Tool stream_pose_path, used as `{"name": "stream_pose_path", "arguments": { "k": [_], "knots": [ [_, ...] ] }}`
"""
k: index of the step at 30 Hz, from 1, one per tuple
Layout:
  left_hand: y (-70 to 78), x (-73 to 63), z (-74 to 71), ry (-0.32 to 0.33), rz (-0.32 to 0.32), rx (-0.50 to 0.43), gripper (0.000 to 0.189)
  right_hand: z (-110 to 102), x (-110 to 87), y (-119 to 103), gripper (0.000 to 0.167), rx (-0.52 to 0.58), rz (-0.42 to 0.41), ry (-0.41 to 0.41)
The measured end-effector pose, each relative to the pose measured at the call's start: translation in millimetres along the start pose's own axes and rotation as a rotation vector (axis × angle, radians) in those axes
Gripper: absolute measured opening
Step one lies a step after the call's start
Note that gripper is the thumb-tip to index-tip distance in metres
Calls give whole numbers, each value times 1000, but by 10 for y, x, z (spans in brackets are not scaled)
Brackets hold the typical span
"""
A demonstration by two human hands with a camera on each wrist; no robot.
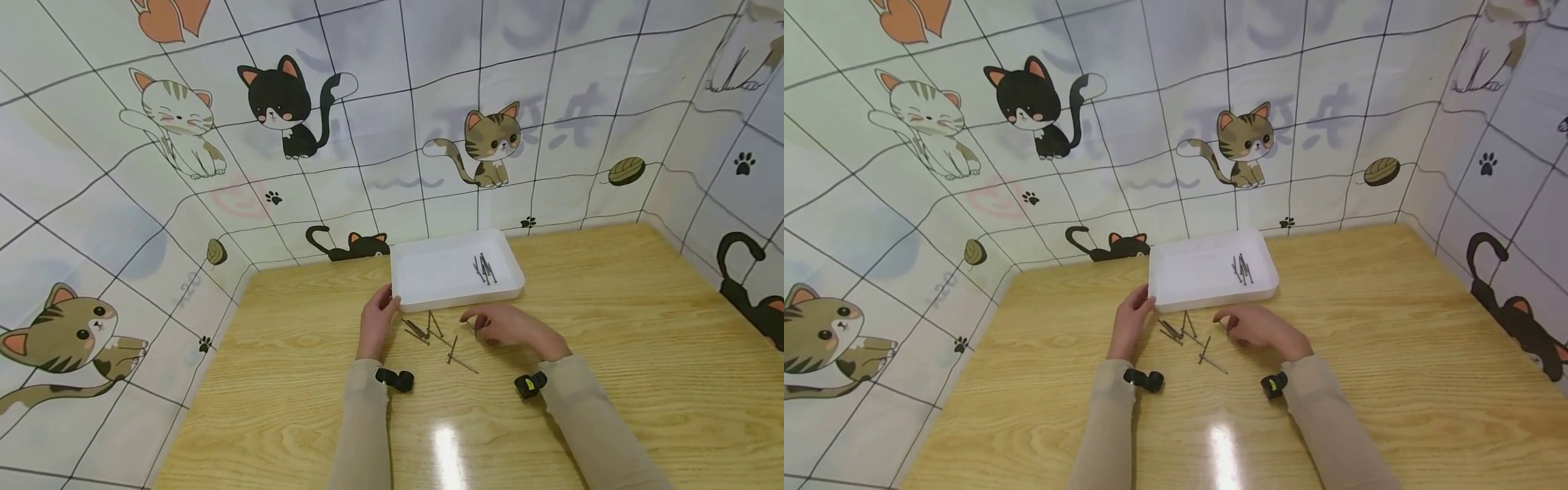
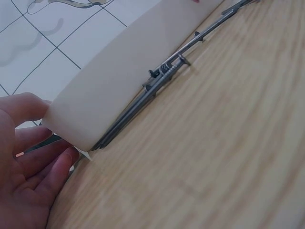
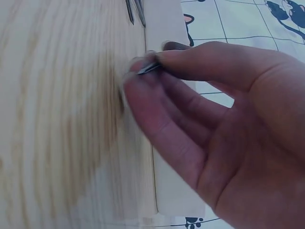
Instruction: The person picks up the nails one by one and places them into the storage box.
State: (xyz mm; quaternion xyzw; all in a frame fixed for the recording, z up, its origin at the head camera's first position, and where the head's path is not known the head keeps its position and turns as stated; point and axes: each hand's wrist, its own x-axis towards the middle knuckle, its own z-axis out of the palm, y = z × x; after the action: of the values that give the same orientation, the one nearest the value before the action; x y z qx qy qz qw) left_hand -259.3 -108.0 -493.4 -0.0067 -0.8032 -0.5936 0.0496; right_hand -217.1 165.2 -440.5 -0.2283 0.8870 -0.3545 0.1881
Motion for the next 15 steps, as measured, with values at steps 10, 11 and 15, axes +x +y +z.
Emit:
{"name": "stream_pose_path", "arguments": {
  "k": [10, 11, 15],
  "knots": [
    [28, 29, -12, 4, -4, -6, 43, -67, 89, -19, 36, 142, 12, 129],
    [25, 31, -8, 1, -2, -9, 43, -81, 95, -23, 35, 142, 5, 156],
    [-6, 24, -2, -8, -7, -10, 45, -129, 121, -46, 36, 63, -4, 310]
  ]
}}
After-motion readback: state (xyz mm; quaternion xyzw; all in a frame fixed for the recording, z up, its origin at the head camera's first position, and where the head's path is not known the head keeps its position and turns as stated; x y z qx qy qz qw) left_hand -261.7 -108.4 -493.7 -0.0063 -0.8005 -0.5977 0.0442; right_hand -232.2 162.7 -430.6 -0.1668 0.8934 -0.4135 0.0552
